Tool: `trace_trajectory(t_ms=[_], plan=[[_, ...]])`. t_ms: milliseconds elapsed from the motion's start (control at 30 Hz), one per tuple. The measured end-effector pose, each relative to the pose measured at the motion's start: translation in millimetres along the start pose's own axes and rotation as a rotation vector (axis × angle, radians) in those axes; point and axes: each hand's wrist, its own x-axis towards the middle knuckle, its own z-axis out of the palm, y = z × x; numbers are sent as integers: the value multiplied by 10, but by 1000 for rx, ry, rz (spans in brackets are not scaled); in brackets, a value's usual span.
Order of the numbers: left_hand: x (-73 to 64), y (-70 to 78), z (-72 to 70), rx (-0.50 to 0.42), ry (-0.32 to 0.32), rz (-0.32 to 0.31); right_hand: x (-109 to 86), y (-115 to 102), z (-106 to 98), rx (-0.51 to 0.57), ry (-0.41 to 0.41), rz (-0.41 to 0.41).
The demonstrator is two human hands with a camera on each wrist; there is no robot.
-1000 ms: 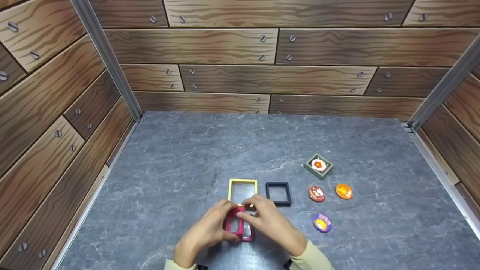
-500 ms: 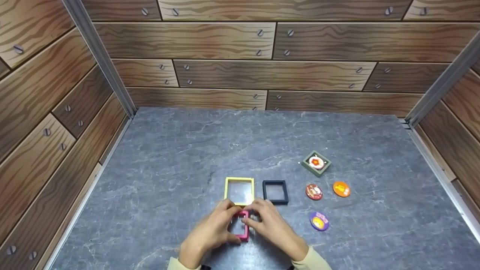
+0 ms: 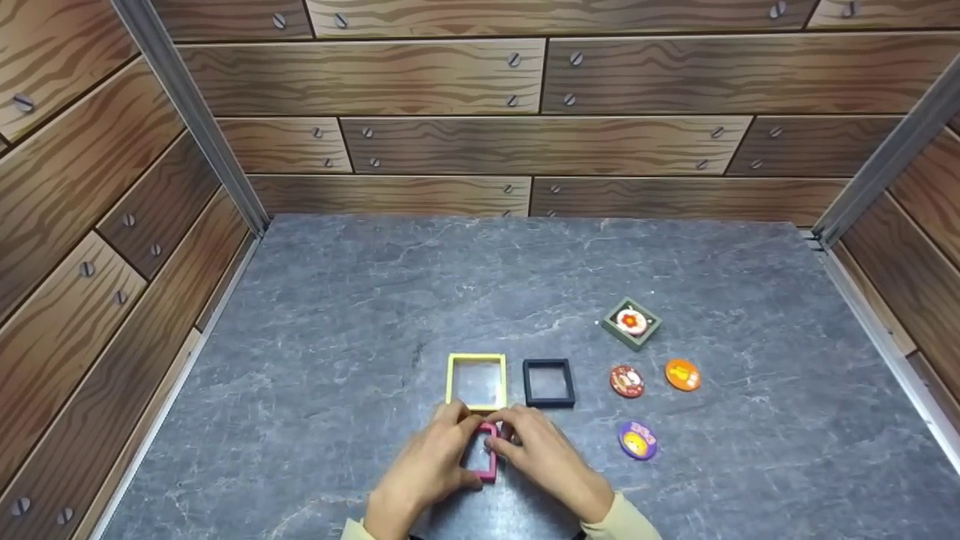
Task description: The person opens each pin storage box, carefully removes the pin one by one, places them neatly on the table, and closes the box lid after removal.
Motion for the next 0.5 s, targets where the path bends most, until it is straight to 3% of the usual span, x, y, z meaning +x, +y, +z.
trace_trajectory(t_ms=[233, 500], plan=[[-22, 19, 39, -13, 2, -14, 55, -14, -16, 36, -82, 11], [-10, 21, 61, -5, 19, 3, 73, 12, -43, 69, -114, 19]])
